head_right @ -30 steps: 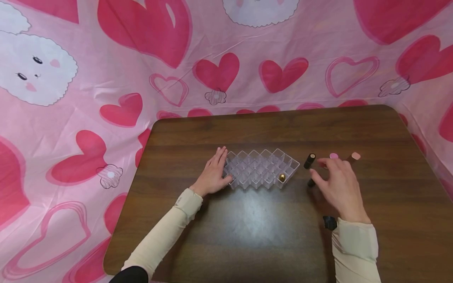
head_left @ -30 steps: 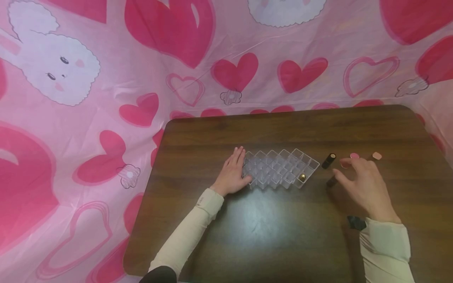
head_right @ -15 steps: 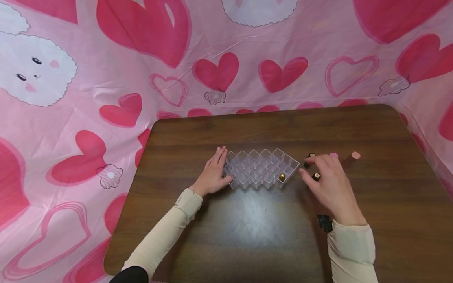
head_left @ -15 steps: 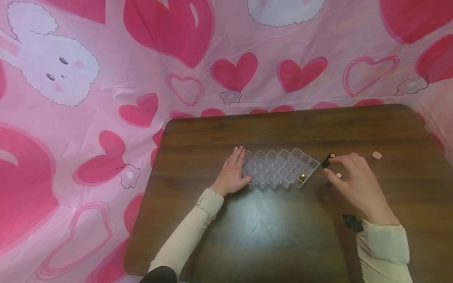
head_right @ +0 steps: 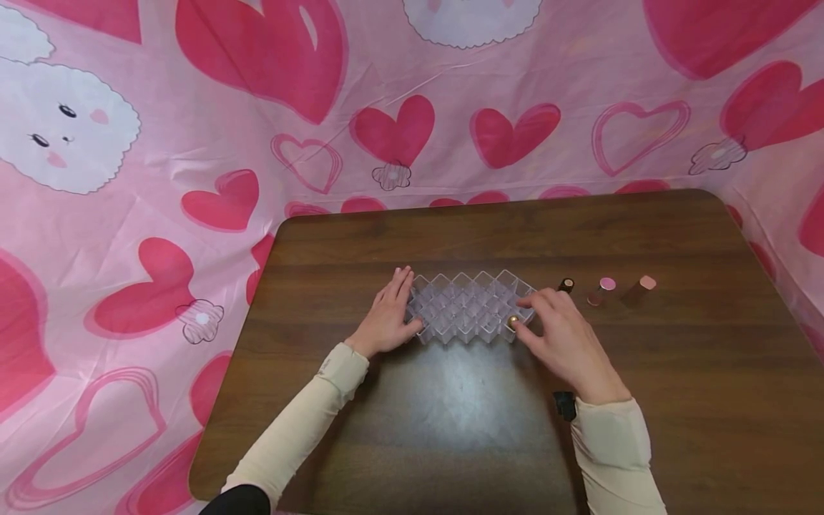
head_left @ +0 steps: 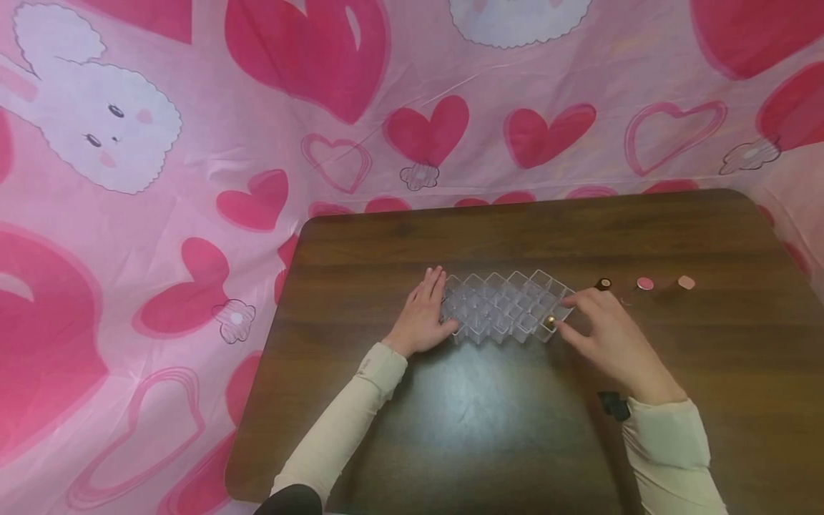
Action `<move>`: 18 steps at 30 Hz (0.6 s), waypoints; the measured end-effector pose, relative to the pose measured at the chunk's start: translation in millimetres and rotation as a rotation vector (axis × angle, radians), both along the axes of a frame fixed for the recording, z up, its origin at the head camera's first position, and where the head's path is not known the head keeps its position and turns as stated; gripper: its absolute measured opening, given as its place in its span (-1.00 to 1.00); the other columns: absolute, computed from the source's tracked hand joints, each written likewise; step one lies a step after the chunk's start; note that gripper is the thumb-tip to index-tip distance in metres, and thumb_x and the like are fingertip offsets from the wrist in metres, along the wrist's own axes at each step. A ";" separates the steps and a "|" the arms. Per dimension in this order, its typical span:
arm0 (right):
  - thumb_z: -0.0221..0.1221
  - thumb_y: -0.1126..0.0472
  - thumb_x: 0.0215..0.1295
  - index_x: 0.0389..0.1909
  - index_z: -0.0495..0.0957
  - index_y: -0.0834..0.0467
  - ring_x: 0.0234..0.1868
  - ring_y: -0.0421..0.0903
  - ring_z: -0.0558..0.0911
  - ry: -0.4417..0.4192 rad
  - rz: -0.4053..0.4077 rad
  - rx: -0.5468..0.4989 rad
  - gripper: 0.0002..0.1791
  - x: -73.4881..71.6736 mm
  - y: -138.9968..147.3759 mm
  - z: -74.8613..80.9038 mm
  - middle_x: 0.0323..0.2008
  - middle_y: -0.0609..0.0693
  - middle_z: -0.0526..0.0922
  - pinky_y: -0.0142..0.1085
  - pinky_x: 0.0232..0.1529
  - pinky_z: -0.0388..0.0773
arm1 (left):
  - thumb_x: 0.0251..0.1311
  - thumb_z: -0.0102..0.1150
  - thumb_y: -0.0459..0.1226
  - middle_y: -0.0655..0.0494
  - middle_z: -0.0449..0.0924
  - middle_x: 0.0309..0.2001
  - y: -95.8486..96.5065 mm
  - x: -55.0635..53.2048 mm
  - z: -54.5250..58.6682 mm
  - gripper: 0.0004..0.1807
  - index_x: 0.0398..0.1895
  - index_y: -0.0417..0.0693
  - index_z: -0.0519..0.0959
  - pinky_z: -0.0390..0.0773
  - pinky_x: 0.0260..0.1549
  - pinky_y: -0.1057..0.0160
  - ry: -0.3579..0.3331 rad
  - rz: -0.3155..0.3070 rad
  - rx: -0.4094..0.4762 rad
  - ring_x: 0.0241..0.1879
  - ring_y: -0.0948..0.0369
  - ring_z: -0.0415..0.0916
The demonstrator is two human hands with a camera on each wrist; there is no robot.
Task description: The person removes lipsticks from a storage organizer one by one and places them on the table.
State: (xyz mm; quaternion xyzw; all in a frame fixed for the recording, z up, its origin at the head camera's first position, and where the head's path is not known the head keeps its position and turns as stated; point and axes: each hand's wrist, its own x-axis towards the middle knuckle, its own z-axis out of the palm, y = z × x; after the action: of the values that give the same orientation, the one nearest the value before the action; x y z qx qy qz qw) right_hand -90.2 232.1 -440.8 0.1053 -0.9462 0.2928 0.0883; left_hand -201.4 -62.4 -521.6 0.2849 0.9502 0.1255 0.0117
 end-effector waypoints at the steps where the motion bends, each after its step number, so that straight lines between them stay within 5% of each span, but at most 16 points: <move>1: 0.26 0.21 -0.02 -0.19 0.51 0.21 -0.12 0.05 0.40 -0.002 0.004 0.001 -0.67 -0.8 -1.4 -1.6 -0.21 0.10 0.51 0.00 -0.13 0.36 | -0.05 -0.05 0.12 0.09 -0.33 0.44 0.0 0.0 -0.1 0.00 0.40 -0.09 -0.20 -0.04 0.31 0.12 0.000 0.000 0.000 0.41 0.18 -0.39; 18: 0.25 0.20 -0.03 -0.21 0.53 0.26 -0.10 0.13 0.38 -0.049 0.032 0.056 -0.66 -14.4 -5.7 -29.4 -0.20 0.18 0.48 0.05 -0.06 0.31 | -0.03 -0.05 0.12 0.12 -0.37 0.44 0.1 0.5 0.2 0.00 0.41 -0.06 -0.24 -0.08 0.32 0.12 -0.024 0.006 -0.002 0.41 0.20 -0.43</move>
State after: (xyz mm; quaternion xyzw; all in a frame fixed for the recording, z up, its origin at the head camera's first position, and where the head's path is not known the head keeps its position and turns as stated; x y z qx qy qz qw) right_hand -104.6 226.4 -470.3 0.1158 -0.9541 0.2700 0.0576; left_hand -200.9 -62.3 -521.4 0.2807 0.9510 0.1279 0.0229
